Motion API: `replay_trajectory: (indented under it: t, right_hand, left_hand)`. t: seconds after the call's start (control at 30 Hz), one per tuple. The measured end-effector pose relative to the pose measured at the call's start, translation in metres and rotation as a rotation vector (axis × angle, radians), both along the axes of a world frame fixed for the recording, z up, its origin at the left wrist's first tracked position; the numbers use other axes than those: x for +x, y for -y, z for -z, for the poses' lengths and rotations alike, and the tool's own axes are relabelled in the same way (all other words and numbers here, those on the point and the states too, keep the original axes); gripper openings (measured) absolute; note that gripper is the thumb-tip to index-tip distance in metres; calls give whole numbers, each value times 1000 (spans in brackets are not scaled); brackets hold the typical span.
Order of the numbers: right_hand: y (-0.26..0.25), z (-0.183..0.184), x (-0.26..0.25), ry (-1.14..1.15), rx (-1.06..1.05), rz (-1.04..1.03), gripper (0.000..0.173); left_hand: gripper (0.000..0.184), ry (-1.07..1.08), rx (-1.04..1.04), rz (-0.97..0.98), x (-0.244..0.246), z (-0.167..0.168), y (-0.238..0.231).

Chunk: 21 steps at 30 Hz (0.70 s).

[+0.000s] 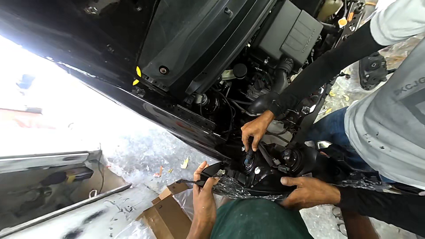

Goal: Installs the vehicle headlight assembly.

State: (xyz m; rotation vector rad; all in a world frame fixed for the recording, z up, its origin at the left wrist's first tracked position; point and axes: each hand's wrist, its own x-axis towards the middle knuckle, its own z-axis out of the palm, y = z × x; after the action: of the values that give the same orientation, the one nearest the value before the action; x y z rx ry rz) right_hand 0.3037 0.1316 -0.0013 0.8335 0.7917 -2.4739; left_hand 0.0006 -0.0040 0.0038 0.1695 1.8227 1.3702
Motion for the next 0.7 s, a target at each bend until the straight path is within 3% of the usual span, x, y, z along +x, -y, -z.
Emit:
replay_trajectory:
  t: [0.13,0.27,0.33,0.5,0.7]
  right_hand:
    - [5,4,1,12,18,-97,69]
    - [7,3,5,-88,303,-297,46]
    - [7,4,4,-158,416,-404,48]
    - [16,25,14,-278,710,-417,53]
    - [8,24,14,-285,772,-437,54]
  left_hand:
    - [68,-2,10,0,0,0,0]
    - [69,15,19,-5,0,2,1]
    - [69,29,20,-7,1,3,1]
    - [69,38,15,-16,5,4,1]
    - [66,25,-5,-40,9,0,0]
